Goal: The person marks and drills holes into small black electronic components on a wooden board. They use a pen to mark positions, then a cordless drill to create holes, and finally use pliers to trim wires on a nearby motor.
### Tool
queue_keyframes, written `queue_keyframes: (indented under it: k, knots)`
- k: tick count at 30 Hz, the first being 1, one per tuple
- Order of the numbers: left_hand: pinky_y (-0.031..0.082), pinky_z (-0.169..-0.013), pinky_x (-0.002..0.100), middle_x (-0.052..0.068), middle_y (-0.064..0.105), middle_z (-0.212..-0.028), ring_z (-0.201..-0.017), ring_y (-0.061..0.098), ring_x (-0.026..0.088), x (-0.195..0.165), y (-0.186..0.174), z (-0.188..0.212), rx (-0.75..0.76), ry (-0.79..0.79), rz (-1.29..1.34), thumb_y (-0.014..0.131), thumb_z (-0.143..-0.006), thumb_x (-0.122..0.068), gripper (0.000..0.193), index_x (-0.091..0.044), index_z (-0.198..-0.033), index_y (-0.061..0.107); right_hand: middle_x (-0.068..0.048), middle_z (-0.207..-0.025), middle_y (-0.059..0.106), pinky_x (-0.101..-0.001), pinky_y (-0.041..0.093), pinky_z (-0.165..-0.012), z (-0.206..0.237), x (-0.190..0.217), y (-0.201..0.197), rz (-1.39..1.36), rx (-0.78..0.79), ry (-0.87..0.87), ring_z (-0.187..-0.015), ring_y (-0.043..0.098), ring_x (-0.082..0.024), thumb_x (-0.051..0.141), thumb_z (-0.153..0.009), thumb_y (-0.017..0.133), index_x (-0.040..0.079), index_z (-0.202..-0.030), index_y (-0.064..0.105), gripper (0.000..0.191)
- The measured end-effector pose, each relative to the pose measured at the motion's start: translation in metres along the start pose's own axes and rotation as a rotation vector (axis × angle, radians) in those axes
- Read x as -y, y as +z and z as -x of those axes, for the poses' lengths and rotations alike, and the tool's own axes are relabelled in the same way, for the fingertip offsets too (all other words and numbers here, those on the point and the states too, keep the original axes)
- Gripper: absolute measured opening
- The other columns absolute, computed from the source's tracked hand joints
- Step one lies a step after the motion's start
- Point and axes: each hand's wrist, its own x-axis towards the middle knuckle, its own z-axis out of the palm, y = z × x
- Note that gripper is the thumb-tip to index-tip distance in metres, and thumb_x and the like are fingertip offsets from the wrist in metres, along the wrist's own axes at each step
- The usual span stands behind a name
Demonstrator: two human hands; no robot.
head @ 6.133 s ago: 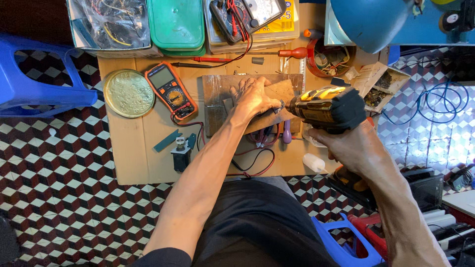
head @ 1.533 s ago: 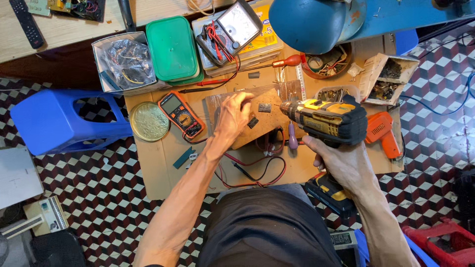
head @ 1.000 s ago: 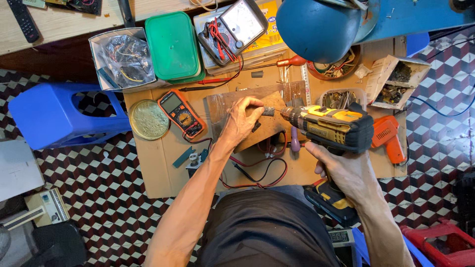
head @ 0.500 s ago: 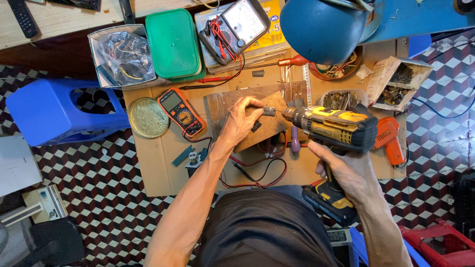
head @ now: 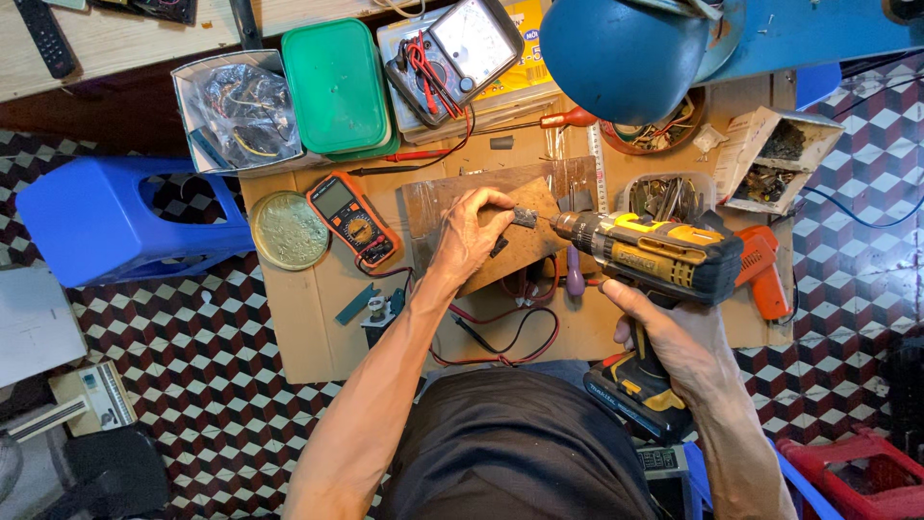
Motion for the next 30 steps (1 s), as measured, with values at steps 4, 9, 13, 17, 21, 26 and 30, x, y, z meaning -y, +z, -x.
queue_keyframes:
  k: [4,9,13,17,21,26,30]
  knots:
    - [0.049,-0.101,0.041,0.009,0.074,-0.110,-0.111,0.067,0.028,-0.0007,0.0006,-0.0007,0.002,0.005,-0.023,0.076,-0.087,-0.019,0.019,-0.008,-0.103,0.073,-0.004,-0.070,0.064,-0.0257,0.044,-0.044,0.0001,0.0023,-0.0008,0.002,0.010,0.024,-0.052,0.058,-0.011,0.026,-0.084,0.078,0.004,-0.108,0.072,0.033]
    - [0.047,-0.103,0.043,0.008,0.074,-0.110,-0.111,0.067,0.027,-0.0013,-0.0004,-0.0009,0.029,-0.028,-0.034,0.075,-0.088,-0.020,0.019,-0.009,-0.104,0.074,-0.006,-0.069,0.064,-0.0261,0.044,-0.045,-0.0014,0.0020,-0.0023,0.028,0.008,0.049,-0.052,0.058,-0.012,0.026,-0.084,0.079,0.004,-0.107,0.072,0.033]
    - [0.045,-0.103,0.045,0.009,0.075,-0.110,-0.111,0.066,0.029,-0.0018,0.0001,-0.0018,0.030,-0.033,-0.037,0.076,-0.088,-0.018,0.018,-0.008,-0.102,0.074,-0.003,-0.073,0.065,-0.0261,0.044,-0.046,-0.0032,-0.0003,-0.0020,-0.001,0.016,0.008,-0.054,0.059,-0.011,0.026,-0.083,0.079,0.003,-0.106,0.071,0.034]
    - [0.050,-0.101,0.042,0.008,0.075,-0.109,-0.111,0.067,0.027,-0.0014,-0.0005,-0.0020,0.026,-0.040,-0.016,0.075,-0.088,-0.020,0.018,-0.009,-0.103,0.074,-0.002,-0.075,0.064,-0.0267,0.045,-0.048,-0.0038,-0.0016,-0.0034,0.024,0.013,0.016,-0.055,0.059,-0.011,0.025,-0.083,0.079,0.003,-0.106,0.070,0.033]
    - [0.050,-0.100,0.042,0.008,0.075,-0.109,-0.110,0.067,0.028,-0.0013,0.0003,-0.0014,0.023,-0.035,-0.020,0.076,-0.087,-0.019,0.018,-0.009,-0.102,0.074,-0.003,-0.073,0.065,-0.0263,0.048,-0.048,-0.0052,-0.0007,-0.0032,0.068,0.055,-0.014,-0.054,0.060,-0.011,0.024,-0.085,0.078,0.001,-0.104,0.069,0.031]
    - [0.051,-0.098,0.041,0.009,0.075,-0.108,-0.108,0.068,0.028,-0.0028,-0.0005,-0.0025,0.025,-0.031,-0.020,0.074,-0.088,-0.018,0.017,-0.008,-0.102,0.074,-0.002,-0.070,0.066,-0.0263,0.048,-0.045,-0.0049,0.0009,-0.0026,0.149,0.071,-0.065,-0.052,0.058,-0.009,0.018,-0.086,0.076,0.002,-0.104,0.072,0.025]
    - [0.056,-0.090,0.039,0.009,0.072,-0.108,-0.097,0.071,0.026,-0.0021,-0.0023,-0.0033,0.089,-0.145,0.073,0.062,-0.093,-0.014,0.018,-0.008,-0.107,0.071,-0.005,-0.066,0.065,-0.0271,0.050,-0.044,-0.0050,-0.0002,-0.0028,0.186,0.063,-0.052,-0.051,0.059,-0.010,0.016,-0.087,0.075,0.001,-0.102,0.073,0.022]
